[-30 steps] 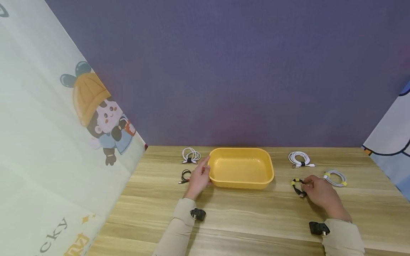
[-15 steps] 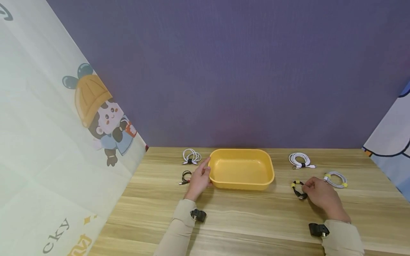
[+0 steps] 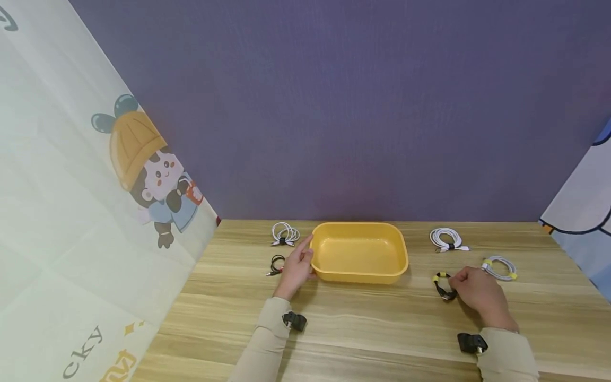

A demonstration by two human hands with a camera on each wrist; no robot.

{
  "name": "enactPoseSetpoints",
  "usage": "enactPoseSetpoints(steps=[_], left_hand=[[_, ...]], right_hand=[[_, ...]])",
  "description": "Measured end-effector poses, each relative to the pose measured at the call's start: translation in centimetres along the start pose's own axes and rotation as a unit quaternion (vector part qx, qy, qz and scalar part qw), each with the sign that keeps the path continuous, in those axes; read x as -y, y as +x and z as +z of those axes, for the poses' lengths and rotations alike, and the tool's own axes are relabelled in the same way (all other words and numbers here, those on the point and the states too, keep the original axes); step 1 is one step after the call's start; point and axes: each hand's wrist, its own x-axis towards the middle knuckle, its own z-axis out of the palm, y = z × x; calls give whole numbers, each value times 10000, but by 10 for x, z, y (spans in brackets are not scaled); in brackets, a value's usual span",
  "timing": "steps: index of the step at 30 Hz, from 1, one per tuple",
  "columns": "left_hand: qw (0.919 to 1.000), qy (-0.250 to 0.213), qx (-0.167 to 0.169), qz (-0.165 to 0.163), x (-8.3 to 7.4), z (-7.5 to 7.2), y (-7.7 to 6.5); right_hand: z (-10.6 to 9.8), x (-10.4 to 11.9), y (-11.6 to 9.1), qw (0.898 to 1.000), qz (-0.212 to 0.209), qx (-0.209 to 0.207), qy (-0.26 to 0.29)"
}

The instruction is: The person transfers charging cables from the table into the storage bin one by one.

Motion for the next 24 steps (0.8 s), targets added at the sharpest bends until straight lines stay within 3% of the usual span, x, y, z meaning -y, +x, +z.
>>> enactPoseSetpoints(steps=[15,24], left_hand=[[10000,23,-44,9,1,2,2],[10000,43,-73,-3,0,1,2]], right_hand=[[-7,0,-1,9999,130,-8,26],[-6,4,1,9995,-2,-302,13]])
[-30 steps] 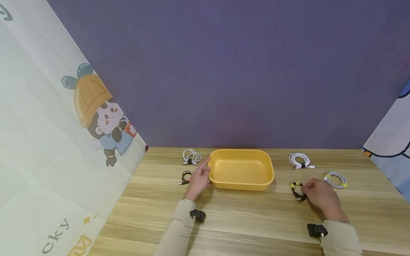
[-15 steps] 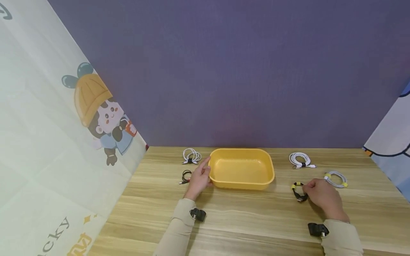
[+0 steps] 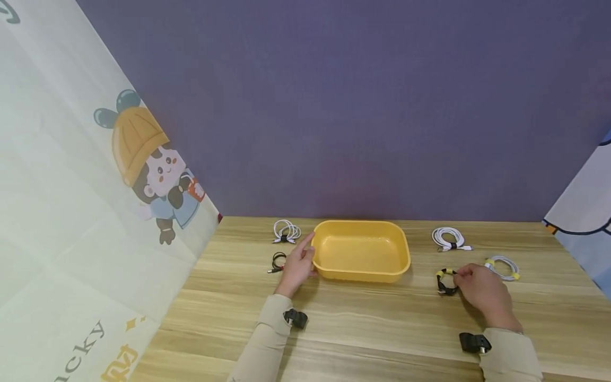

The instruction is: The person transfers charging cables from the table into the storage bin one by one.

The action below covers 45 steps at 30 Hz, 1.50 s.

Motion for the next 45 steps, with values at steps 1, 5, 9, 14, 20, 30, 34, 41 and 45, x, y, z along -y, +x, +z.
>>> enactPoseSetpoints(steps=[1,5,9,14,20,30,34,41,45], left_hand=[[10000,-5,0,21,0,0,0],[10000,-45,26,1,-1,-1,-1],[10000,-41,70,-44,-1,-2,-3],[9999,-71,81,34,-1,-2,-2],[9999,-147,59,39,-1,-3,-1],[9999,-118,86,-64,-2,-3,-1],[9999,-49,86,-62,-1,-3,0],[10000,-26,71,-34,0,-2,0],[10000,-15,76,35,1,-3,0]], right_hand=[[0,1,0,10000,-17,-59,5],[2,2,0,9996,-24,-274,37],[1,7,-2,9990,24,-427,110],[-1,15,-5,9964,39,-783,318],[-2,25,-6,9921,245,-1049,644],[0,36,-8,9874,302,-1234,939],[2,40,-7,9848,255,-1308,1113],[4,42,-6,9834,312,-1416,1088],[3,44,-6,9813,227,-1489,1195]])
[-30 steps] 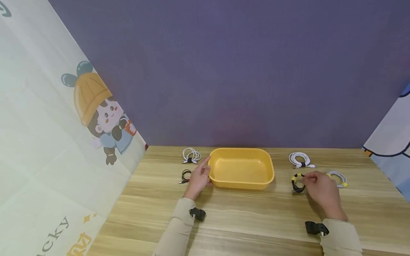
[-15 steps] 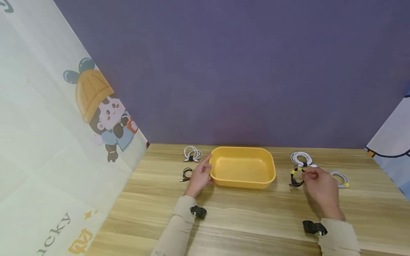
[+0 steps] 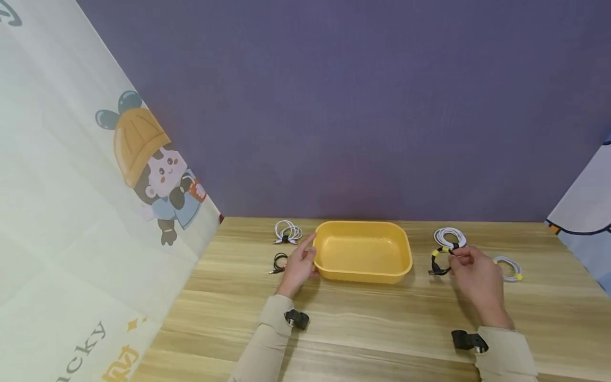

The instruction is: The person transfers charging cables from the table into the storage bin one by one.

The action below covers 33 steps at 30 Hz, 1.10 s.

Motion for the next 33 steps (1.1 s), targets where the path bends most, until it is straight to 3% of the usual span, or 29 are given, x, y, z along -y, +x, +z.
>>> enactPoseSetpoints(steps=[15,33], left_hand=[[10000,-93,-4,1,1,0,0],[9999,-131,6,-12,1,2,0]], right_hand=[[3,13,-1,9978,-215,-137,610],[9,23,-3,9969,-99,-217,756]])
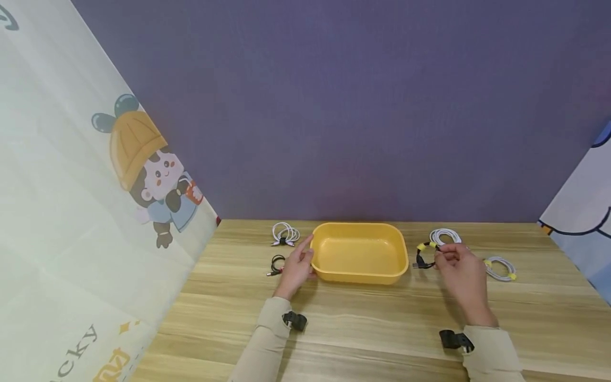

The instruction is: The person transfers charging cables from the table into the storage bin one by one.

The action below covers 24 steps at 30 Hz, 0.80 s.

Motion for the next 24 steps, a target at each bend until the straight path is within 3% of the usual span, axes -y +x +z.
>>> enactPoseSetpoints(steps=[9,24], left_hand=[[9999,8,-108,-79,-5,8,7],[9998,75,-175,-71,-6,11,6]], right_hand=[[-1,0,17,10000,-57,62,16],[-1,5,16,9998,-126,-29,151]])
